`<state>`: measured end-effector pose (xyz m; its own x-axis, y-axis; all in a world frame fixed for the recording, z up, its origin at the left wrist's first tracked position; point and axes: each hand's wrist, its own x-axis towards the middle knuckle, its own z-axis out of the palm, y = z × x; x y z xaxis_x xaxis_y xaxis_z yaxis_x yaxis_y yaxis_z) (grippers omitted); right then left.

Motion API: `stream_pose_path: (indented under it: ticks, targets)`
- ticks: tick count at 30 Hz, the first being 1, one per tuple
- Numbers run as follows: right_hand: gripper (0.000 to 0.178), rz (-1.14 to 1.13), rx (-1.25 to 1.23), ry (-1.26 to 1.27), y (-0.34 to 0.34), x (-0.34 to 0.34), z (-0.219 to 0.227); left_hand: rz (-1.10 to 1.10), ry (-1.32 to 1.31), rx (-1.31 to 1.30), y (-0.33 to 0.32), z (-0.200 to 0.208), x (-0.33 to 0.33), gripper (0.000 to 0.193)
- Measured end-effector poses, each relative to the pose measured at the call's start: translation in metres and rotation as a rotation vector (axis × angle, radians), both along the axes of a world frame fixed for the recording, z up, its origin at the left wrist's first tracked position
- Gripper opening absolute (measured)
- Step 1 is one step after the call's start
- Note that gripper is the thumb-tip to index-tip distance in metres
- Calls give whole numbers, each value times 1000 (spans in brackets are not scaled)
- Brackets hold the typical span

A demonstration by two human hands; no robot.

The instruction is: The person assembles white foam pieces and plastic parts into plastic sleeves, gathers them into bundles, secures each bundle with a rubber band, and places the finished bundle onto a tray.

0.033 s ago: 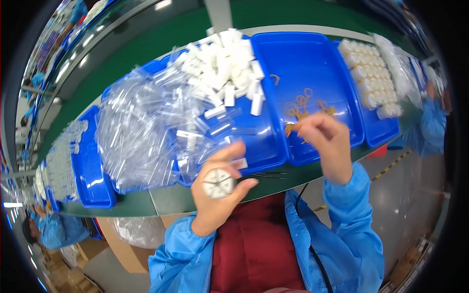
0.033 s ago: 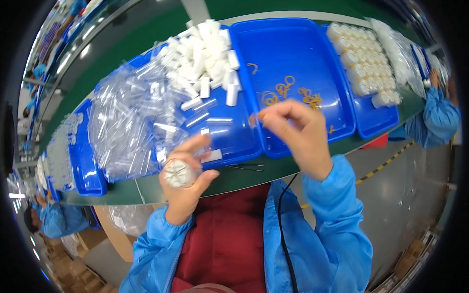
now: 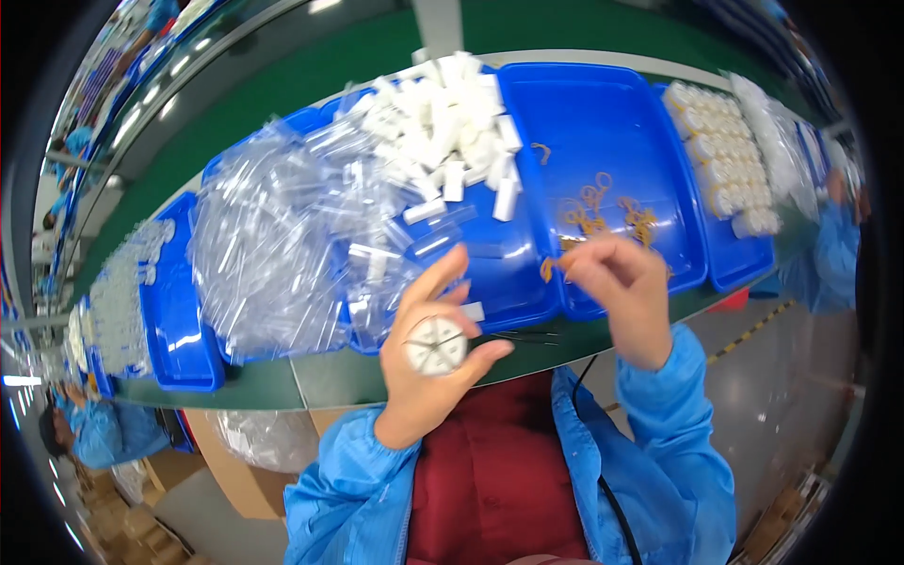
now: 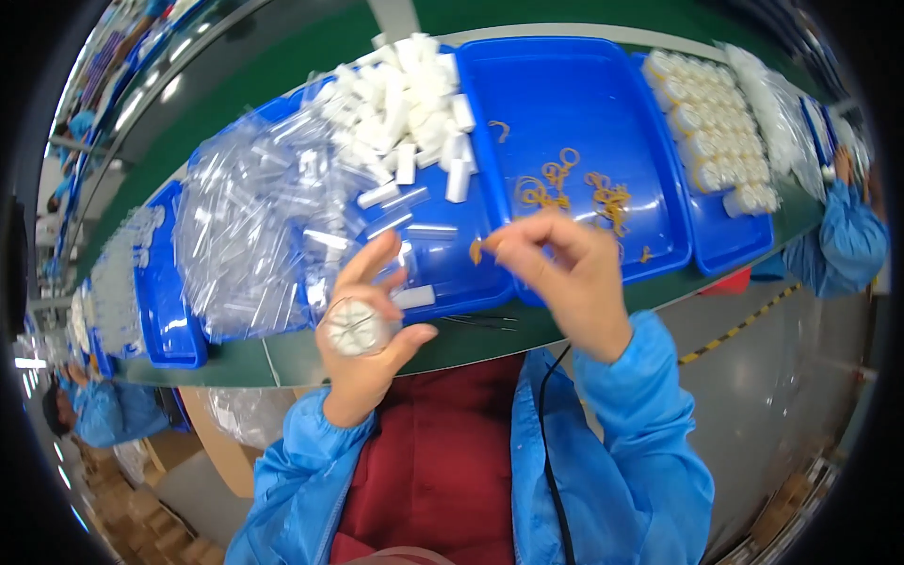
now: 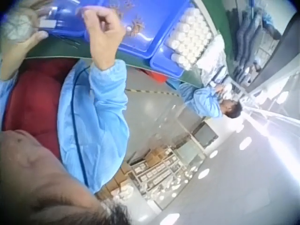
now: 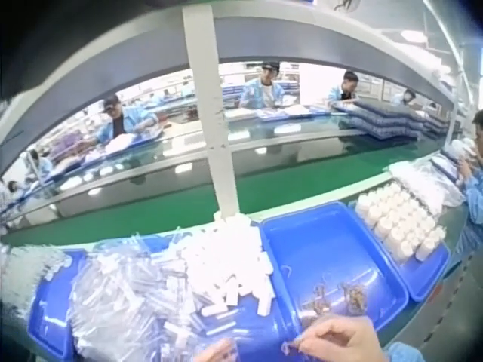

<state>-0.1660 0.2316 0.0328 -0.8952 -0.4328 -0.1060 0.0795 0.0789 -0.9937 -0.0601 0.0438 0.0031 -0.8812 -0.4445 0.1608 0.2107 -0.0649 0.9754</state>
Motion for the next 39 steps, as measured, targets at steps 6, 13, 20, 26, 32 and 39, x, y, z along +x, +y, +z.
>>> stream_pose_path:
  ticks: [6,13,20,26,32,39]
  targets:
    - [6,128,-130,-25,-28,36,-14,-58,-94,142,-4,4,1,24]
    - [28,316,-747,-461,-30,29,-22,-85,-22,-132,-17,0,11,23]
    - [51,-191,-230,351,-53,29,-24,-341,-247,-6,-9,9,10,21]
    - [61,-23,-20,54,-45,17,-13,-207,-209,41,-17,16,13,20]
    - [80,247,137,625,-44,14,-4,-199,-399,-127,-29,20,11,23]
    - [89,731,509,864,-56,11,22,-369,-367,-773,-26,4,13,27]
